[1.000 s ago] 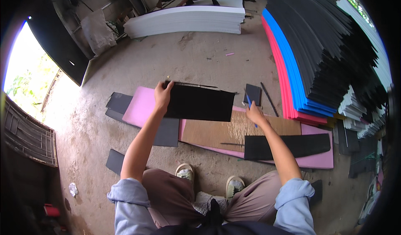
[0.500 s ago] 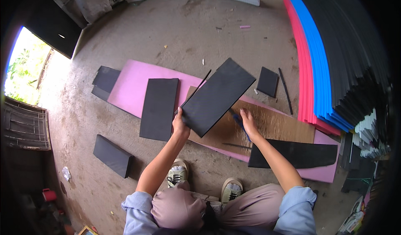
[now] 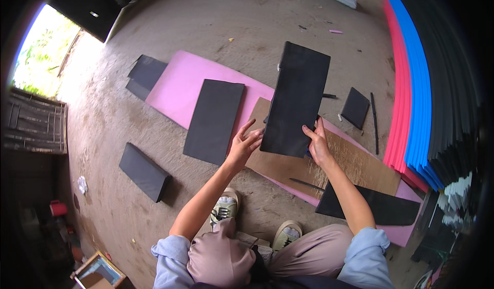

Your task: The person sits on the floor and uses a utility knife to cut black foam sheets into smaller rectangular pieces on a pink mat. They repeatedly align, cut, and separate the foam pieces, then stack them. The person also retrieves a long foam sheet from a nearby stack and places it on the mat.

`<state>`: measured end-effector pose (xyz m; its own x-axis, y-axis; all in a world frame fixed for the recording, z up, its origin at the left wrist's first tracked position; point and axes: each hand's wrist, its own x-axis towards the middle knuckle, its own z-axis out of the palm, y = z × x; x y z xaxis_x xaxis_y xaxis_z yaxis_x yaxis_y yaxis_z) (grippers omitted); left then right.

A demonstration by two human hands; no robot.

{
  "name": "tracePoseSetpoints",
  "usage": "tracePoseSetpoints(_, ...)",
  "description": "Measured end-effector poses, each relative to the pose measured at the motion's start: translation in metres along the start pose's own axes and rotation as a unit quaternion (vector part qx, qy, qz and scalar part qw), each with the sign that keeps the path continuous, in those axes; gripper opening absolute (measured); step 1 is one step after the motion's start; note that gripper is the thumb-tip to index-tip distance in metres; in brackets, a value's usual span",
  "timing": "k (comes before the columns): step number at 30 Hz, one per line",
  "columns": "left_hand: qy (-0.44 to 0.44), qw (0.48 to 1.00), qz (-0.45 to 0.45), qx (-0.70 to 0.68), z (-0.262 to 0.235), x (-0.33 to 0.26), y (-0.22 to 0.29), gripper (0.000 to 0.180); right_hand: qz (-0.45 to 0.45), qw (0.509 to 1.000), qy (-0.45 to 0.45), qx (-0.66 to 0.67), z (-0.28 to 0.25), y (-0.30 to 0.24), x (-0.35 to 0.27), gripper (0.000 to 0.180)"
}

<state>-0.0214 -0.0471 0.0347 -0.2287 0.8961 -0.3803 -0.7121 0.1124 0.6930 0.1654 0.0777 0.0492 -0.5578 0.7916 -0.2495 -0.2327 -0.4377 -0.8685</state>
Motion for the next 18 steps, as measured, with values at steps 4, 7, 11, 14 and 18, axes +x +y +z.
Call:
tracePoseSetpoints(4, 0.010, 0.988, 0.144, 0.049, 0.010, -0.026, 0.042, 0.044, 0.021, 0.995, -0.085, -0.042, 0.032, -0.019, -0.025, 0.060)
tracePoseSetpoints(7, 0.019, 0.970, 0.232, 0.074, 0.033, -0.055, 0.084, 0.039, 0.031, 0.986, -0.138, -0.086, 0.049, -0.033, -0.047, 0.065)
tracePoseSetpoints(11, 0.034, 0.931, 0.317, 0.179, 0.045, -0.096, 0.130, 0.034, 0.010, 0.970, -0.183, -0.158, 0.076, -0.055, -0.061, 0.060)
tracePoseSetpoints(14, 0.026, 0.898, 0.334, 0.286, 0.026, -0.122, 0.134, 0.032, 0.012, 0.970, -0.184, -0.160, 0.123, -0.068, -0.075, 0.059)
tracePoseSetpoints(18, 0.058, 0.908, 0.325, 0.259, -0.005, -0.153, 0.124, 0.035, -0.029, 0.955, -0.212, -0.204, 0.184, -0.063, -0.080, 0.057)
